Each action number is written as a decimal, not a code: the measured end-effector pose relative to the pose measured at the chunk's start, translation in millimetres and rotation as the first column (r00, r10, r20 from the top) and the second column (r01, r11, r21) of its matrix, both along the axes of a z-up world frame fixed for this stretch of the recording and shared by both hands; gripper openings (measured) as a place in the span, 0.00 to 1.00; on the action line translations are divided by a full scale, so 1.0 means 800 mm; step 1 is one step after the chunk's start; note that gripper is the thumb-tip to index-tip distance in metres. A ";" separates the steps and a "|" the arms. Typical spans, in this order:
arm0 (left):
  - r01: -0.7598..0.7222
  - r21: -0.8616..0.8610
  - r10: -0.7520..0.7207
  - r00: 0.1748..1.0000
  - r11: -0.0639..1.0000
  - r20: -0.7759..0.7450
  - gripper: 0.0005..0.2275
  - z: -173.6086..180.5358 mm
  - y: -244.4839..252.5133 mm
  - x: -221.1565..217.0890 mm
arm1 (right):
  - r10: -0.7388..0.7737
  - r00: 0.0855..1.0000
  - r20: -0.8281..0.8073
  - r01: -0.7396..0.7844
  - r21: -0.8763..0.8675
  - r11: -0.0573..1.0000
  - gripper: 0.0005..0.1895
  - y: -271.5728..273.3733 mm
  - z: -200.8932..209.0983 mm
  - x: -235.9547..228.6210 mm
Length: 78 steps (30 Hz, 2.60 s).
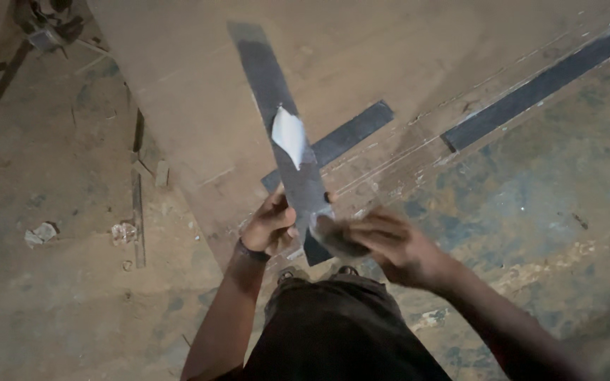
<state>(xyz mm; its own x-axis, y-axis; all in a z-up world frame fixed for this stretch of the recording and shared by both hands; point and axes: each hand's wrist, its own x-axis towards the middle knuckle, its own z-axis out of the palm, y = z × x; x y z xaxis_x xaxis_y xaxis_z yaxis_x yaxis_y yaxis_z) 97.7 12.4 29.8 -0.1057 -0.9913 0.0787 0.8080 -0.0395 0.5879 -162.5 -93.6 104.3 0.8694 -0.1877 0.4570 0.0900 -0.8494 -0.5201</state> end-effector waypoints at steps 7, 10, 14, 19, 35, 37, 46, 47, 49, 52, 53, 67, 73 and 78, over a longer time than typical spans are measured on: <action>-0.017 0.029 0.021 0.987 0.999 -0.158 0.36 -0.010 0.016 0.004 | 0.188 0.968 0.167 -0.238 0.373 0.897 0.14 -0.008 -0.002 -0.052; 0.031 0.027 -0.024 0.972 0.999 -0.233 0.38 -0.004 0.019 0.003 | -0.053 0.963 0.263 -0.114 0.580 0.807 0.10 -0.022 -0.041 -0.049; 0.104 -0.002 -0.101 0.954 0.995 -0.283 0.37 0.002 0.013 -0.010 | -0.413 0.832 -0.370 0.545 0.681 0.489 0.15 0.000 -0.089 -0.044; 0.128 -0.060 -0.140 0.941 0.990 -0.309 0.32 -0.001 0.009 -0.026 | -0.385 0.923 -0.020 0.164 0.925 0.344 0.13 0.027 -0.099 -0.029; 0.012 0.034 -0.004 0.975 0.999 -0.224 0.37 -0.021 0.016 -0.014 | -0.281 0.890 0.359 -0.276 0.915 0.294 0.11 0.027 -0.105 -0.052; 0.043 0.064 -0.030 0.981 0.997 -0.194 0.38 -0.031 0.019 -0.018 | -0.389 0.914 0.113 0.059 0.913 0.403 0.12 0.020 -0.093 -0.051; 0.142 0.018 -0.132 0.952 0.990 -0.276 0.34 -0.028 0.016 -0.037 | -0.288 0.956 -0.049 0.166 0.903 0.397 0.15 0.014 -0.068 -0.032; 0.163 -0.002 -0.155 0.938 0.987 -0.309 0.33 -0.027 0.015 -0.038 | -0.254 0.966 0.052 0.051 0.924 0.380 0.13 0.016 -0.072 -0.032; 0.112 0.008 -0.105 0.952 0.994 -0.286 0.34 -0.030 0.013 -0.039 | -0.199 0.946 0.255 -0.179 0.926 0.332 0.11 0.023 -0.084 -0.035; -0.044 0.074 0.059 0.975 0.996 -0.216 0.33 -0.044 0.009 -0.037 | -0.270 0.916 0.297 -0.321 0.946 -0.052 0.11 0.035 -0.106 -0.055; -0.112 0.099 0.129 0.975 0.989 -0.181 0.33 -0.051 0.007 -0.034 | -0.304 0.901 0.310 -0.341 0.938 -0.054 0.10 0.037 -0.114 -0.062; -0.444 0.146 0.464 0.871 0.884 -0.163 0.17 -0.138 0.004 -0.139 | -0.693 0.721 -0.003 -0.137 0.980 -0.147 0.18 -0.048 -0.178 -0.190; -0.507 0.263 0.556 0.816 0.820 -0.158 0.12 -0.185 -0.013 -0.188 | -0.543 0.839 0.038 -0.128 0.983 -0.129 0.17 -0.089 -0.196 -0.221; -0.571 0.306 0.617 0.784 0.762 -0.072 0.12 -0.213 -0.028 -0.207 | -0.544 0.833 -0.100 0.122 0.993 0.004 0.14 -0.125 -0.204 -0.210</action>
